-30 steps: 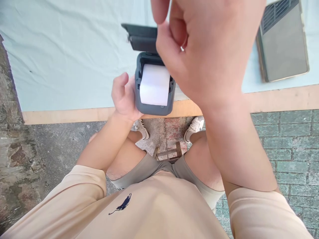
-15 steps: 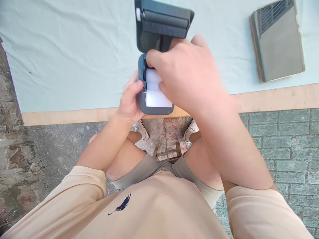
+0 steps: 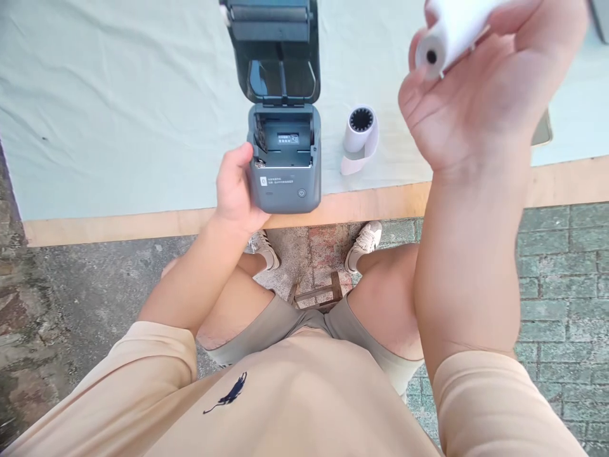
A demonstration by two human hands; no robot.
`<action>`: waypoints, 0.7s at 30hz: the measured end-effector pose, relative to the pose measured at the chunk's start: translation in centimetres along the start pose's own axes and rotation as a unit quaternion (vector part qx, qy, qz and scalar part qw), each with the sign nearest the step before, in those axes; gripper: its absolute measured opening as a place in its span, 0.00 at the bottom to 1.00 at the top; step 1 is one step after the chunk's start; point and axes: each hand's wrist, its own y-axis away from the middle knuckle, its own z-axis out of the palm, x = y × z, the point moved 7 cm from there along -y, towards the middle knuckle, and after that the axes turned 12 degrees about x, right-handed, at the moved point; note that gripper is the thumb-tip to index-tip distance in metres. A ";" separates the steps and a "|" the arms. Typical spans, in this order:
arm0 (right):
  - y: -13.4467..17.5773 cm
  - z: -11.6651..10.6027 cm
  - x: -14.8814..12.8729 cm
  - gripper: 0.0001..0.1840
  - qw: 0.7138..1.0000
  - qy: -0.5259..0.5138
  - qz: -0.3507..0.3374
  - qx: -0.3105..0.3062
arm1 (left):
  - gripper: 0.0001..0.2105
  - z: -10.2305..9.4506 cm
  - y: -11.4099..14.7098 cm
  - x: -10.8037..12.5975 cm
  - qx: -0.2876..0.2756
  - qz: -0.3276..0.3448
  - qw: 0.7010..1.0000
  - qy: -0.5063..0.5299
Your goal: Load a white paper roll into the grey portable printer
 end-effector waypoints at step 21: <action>3.9 -2.0 -2.3 0.12 0.927 0.181 -0.146 0.295 | 0.17 0.0 -0.5 -0.2 -0.037 0.024 0.999 -0.004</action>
